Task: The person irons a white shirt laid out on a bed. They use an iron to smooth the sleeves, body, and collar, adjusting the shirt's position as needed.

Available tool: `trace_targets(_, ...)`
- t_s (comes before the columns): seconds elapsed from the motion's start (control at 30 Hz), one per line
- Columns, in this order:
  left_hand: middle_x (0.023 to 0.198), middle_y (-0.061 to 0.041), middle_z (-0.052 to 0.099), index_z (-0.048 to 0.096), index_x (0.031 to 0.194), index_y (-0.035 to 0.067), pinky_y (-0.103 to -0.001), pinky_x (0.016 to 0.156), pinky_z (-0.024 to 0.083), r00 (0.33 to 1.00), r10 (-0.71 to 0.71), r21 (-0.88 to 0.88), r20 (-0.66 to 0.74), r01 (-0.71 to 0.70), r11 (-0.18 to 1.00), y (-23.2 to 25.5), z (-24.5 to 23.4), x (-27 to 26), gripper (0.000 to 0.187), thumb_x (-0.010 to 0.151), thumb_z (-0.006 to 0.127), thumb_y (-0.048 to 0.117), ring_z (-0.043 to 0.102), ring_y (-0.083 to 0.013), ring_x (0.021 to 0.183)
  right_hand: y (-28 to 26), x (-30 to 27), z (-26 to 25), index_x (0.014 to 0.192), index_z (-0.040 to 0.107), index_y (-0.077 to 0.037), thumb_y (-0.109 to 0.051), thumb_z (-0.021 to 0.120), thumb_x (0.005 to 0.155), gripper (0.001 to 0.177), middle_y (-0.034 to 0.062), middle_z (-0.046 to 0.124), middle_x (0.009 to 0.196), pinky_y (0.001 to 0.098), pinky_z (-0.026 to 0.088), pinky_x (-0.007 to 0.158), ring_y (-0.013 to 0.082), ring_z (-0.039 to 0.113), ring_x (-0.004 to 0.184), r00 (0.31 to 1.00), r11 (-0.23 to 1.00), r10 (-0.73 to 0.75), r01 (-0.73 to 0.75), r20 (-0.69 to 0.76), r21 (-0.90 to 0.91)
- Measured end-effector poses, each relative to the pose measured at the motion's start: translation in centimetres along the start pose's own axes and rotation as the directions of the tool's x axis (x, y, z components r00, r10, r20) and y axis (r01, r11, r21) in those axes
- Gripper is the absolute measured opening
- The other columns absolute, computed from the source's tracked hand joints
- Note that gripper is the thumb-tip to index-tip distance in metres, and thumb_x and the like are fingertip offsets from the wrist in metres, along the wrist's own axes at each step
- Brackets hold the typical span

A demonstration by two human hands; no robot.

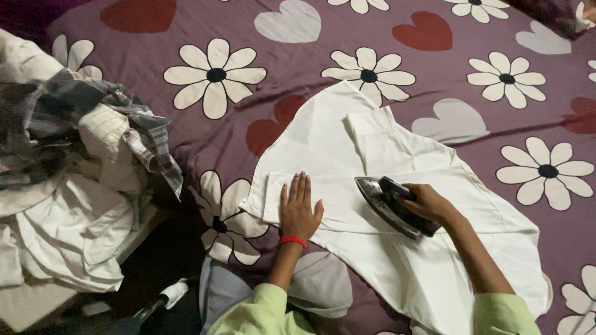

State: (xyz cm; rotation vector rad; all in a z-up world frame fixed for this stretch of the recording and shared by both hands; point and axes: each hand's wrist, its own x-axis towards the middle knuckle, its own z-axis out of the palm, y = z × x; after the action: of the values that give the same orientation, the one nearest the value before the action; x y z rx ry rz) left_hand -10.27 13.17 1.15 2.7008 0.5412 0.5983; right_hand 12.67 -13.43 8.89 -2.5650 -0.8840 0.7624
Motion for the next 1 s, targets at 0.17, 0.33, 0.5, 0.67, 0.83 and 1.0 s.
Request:
trace_targets(0.17,0.162,-0.016,0.038,0.040,0.154,-0.001,-0.049,0.126,0.017,1.000,0.005,0.014,0.002,-0.005,1.000,0.0,0.1,0.0,0.075,0.093,0.058,0.038,0.029,-0.0245,0.153,-4.8,3.1,1.7,0.114,0.073,-0.002,-0.025,0.067,0.090,0.034,0.0146,0.079,0.081,0.0384,0.058,0.070,0.0224,0.073,0.070,0.991,0.986,-0.134,0.131,0.025,0.104)
trace_targets(0.33,0.162,-0.015,0.040,0.040,0.153,-0.001,-0.048,0.126,0.017,1.000,0.013,-0.009,-0.009,-0.013,1.000,-0.4,0.3,-0.2,0.075,0.090,0.058,0.036,0.030,-0.0237,0.153,-8.8,3.8,3.7,0.116,0.071,-0.002,-0.025,0.070,0.087,0.037,0.0196,0.077,0.086,0.0412,0.058,0.072,0.0298,0.073,0.072,0.990,0.989,-0.140,0.140,-0.004,0.051)
trace_targets(0.5,0.162,-0.015,0.041,0.041,0.154,-0.001,-0.046,0.127,0.018,0.999,0.031,-0.005,-0.045,-0.031,1.000,-0.7,0.8,-0.6,0.073,0.092,0.057,0.035,0.032,-0.0240,0.153,-8.5,2.1,2.6,0.116,0.073,-0.007,-0.023,0.071,0.083,0.037,0.0188,0.078,0.090,0.0429,0.059,0.075,0.0339,0.075,0.078,0.995,0.995,-0.093,0.092,-0.025,-0.042)
trace_targets(0.67,0.162,-0.016,0.040,0.041,0.153,-0.001,-0.047,0.126,0.018,0.998,0.029,-0.012,-0.055,-0.029,1.000,-0.7,1.0,-0.5,0.072,0.092,0.057,0.035,0.031,-0.0250,0.153,-4.3,-0.5,0.5,0.121,0.073,-0.012,-0.023,0.072,0.083,0.039,0.0175,0.079,0.092,0.0426,0.059,0.079,0.0337,0.076,0.080,0.998,0.991,0.056,-0.058,-0.022,-0.117)
trace_targets(0.83,0.162,-0.016,0.040,0.041,0.153,-0.002,-0.048,0.126,0.017,0.999,0.004,-0.004,-0.037,-0.004,1.000,-0.2,0.6,-0.3,0.073,0.091,0.056,0.033,0.030,-0.0244,0.153,-1.7,-1.0,0.4,0.125,0.073,-0.013,-0.022,0.072,0.083,0.043,0.0180,0.079,0.094,0.0409,0.059,0.081,0.0315,0.076,0.082,0.997,0.988,0.065,-0.069,-0.032,-0.138)
trace_targets(1.0,0.162,-0.017,0.038,0.040,0.153,-0.003,-0.048,0.126,0.016,1.000,-0.010,0.005,-0.029,0.011,1.000,0.0,0.7,-0.3,0.074,0.091,0.056,0.032,0.030,-0.0252,0.153,-2.8,0.4,2.4,0.121,0.073,-0.008,-0.023,0.070,0.085,0.039,0.0177,0.080,0.087,0.0397,0.058,0.074,0.0268,0.075,0.075,1.000,0.999,-0.005,0.006,-0.013,0.052)
